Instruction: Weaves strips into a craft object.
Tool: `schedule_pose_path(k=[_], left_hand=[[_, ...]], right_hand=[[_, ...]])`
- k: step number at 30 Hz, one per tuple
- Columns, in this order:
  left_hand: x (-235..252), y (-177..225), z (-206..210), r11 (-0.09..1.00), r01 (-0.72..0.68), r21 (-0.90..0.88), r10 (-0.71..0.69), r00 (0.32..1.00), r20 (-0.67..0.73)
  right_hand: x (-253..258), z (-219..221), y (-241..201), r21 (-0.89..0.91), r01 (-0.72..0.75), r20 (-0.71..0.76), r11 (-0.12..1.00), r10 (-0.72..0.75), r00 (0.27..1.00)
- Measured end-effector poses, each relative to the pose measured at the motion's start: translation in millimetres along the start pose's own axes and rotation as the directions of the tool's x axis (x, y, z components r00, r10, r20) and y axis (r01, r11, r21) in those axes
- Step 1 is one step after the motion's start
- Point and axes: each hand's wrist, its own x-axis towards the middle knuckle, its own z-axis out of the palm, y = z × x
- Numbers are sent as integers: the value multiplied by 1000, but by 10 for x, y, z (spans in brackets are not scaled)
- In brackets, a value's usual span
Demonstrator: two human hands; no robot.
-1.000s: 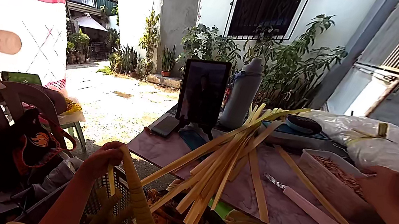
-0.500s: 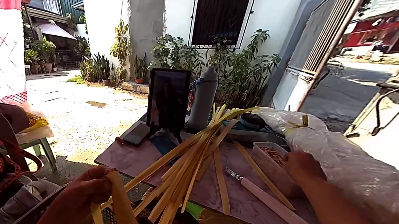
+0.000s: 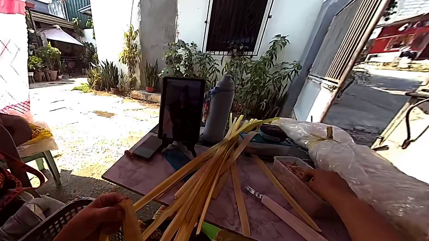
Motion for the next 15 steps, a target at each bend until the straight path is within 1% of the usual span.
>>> schedule_pose_path(k=[4,12,15], left_hand=[[-38,10,-19,1000,0,-11,0,1000,-3],[-99,-7,-33,1000,5,-12,-6,999,-49],[-100,-9,-29,1000,3,-17,-4,999,-51]], right_hand=[[-151,-57,-101,99,-57,-156,993,72,985],[-156,-27,-113,152,-85,-216,985,117,969],[-157,16,-90,174,-84,-272,981,130,953]])
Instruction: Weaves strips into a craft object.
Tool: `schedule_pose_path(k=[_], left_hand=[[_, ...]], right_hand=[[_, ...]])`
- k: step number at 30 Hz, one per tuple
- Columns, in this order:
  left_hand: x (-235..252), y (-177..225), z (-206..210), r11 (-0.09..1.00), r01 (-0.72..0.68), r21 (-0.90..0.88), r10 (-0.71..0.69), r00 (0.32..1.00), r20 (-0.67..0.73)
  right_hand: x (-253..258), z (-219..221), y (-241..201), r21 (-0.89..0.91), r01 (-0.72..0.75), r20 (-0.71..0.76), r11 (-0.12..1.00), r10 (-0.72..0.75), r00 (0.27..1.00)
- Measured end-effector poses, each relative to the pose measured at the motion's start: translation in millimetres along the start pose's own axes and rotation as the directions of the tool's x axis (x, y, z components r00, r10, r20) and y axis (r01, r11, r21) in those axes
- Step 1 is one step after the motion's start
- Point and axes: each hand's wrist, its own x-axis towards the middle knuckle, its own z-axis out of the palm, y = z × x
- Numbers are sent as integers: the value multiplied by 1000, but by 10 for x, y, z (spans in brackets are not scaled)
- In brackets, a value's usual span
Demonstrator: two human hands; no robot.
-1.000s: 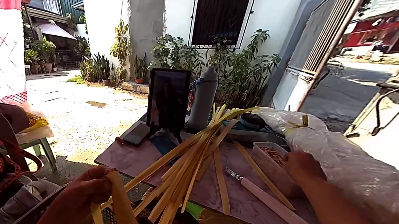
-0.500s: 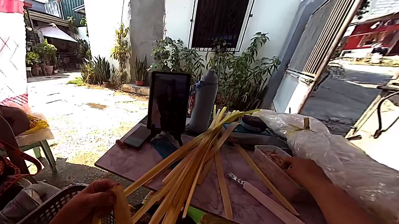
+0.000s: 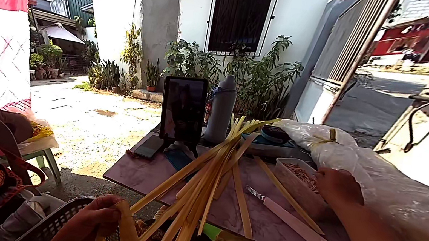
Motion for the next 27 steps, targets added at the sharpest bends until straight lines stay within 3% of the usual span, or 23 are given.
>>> schedule_pose_path(k=[15,21,27], left_hand=[[9,-28,23,999,4,-38,-3,999,41],[19,-50,36,999,1,-46,1,999,41],[34,-63,52,999,1,-50,1,999,40]], right_hand=[[-83,-39,6,43,-24,-50,999,26,998],[-135,-74,11,94,91,-65,991,-85,994],[-134,-94,-12,100,85,-66,991,-79,995]])
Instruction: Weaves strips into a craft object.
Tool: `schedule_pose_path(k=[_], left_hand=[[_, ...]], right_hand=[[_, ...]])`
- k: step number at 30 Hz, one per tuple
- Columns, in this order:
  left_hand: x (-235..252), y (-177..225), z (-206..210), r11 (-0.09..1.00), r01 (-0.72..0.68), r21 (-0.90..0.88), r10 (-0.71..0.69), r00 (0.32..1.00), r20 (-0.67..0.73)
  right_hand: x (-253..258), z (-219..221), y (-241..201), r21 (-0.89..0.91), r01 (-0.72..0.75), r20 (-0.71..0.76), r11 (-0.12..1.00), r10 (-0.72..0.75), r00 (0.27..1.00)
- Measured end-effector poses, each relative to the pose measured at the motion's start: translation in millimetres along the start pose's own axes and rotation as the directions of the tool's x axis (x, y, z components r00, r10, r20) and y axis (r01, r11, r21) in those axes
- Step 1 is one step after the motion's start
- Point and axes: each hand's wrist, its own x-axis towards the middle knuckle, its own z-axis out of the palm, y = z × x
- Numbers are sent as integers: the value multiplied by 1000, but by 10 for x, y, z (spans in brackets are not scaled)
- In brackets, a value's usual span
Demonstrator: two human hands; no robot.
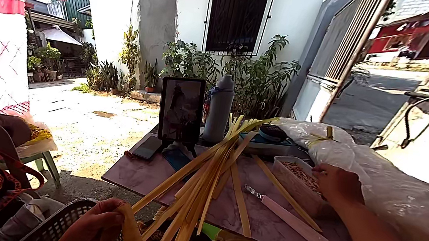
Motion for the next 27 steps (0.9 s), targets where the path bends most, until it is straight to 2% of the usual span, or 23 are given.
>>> schedule_pose_path(k=[6,16,22,27], left_hand=[[1,-13,-2,1000,-1,-18,1,1000,8],[16,-46,21,999,11,-46,-11,1000,-10],[6,-65,16,999,26,-45,-28,999,-34],[29,-58,88,998,15,-56,-20,996,-84]], right_hand=[[22,0,-2,-14,-23,3,1000,23,1000],[49,51,44,117,-16,-46,993,21,999],[56,92,62,232,-6,-110,973,32,993],[17,71,-66,359,39,-245,932,53,968]])
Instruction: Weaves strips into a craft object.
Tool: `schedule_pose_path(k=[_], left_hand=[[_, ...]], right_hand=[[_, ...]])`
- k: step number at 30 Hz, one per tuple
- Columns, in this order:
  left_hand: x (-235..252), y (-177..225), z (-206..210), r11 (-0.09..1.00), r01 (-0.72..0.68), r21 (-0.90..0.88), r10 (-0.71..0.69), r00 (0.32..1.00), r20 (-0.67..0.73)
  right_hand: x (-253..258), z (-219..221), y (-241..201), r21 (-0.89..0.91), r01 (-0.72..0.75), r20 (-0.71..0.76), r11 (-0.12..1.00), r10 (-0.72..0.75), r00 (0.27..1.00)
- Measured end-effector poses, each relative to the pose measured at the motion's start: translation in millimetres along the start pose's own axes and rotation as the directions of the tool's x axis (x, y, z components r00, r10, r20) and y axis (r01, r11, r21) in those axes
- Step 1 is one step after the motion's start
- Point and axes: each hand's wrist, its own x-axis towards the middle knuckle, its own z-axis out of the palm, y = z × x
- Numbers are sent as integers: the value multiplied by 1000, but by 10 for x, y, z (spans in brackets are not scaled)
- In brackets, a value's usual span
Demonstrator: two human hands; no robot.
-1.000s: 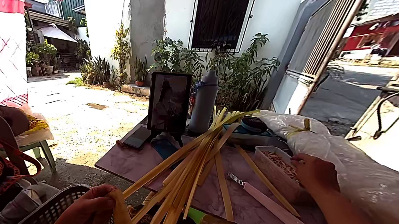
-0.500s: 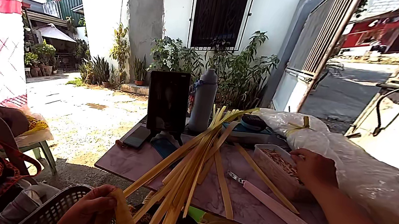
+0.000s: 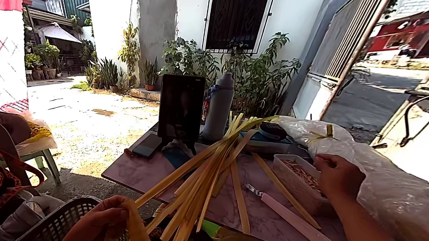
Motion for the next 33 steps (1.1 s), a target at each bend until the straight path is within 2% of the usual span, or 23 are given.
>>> schedule_pose_path(k=[3,6,8,10,12,13,15,18,22,25,33], left_hand=[[75,-22,133,999,-7,-37,8,1000,11],[179,-87,361,997,10,-82,-5,999,50],[240,-139,503,993,25,-114,-14,995,101],[288,-193,611,991,34,-127,-13,986,169],[317,-245,698,992,38,-120,-12,977,211],[327,-269,728,993,41,-115,-14,975,222],[345,-307,756,992,43,-115,-15,972,236],[362,-347,754,992,33,-119,-3,971,240],[362,-401,794,991,29,-134,4,971,240],[365,-410,801,991,29,-132,4,969,249],[355,-440,770,994,7,-110,22,965,262]], right_hand=[[-148,52,-333,203,54,-34,978,-48,998],[-685,101,-909,481,103,22,870,-129,991],[-1207,79,-1246,719,63,122,692,-216,969],[-1677,51,-1454,890,-132,292,437,-325,899],[-2008,58,-1556,917,-310,396,253,-471,788],[-2117,90,-1566,918,-329,395,220,-541,742],[-2247,177,-1548,943,-204,328,264,-623,710],[-2326,234,-1490,921,51,230,387,-644,730],[-2302,252,-1413,853,270,117,446,-669,734],[-2272,251,-1382,824,347,78,448,-697,713],[-2259,217,-1371,783,422,54,458,-725,687]])
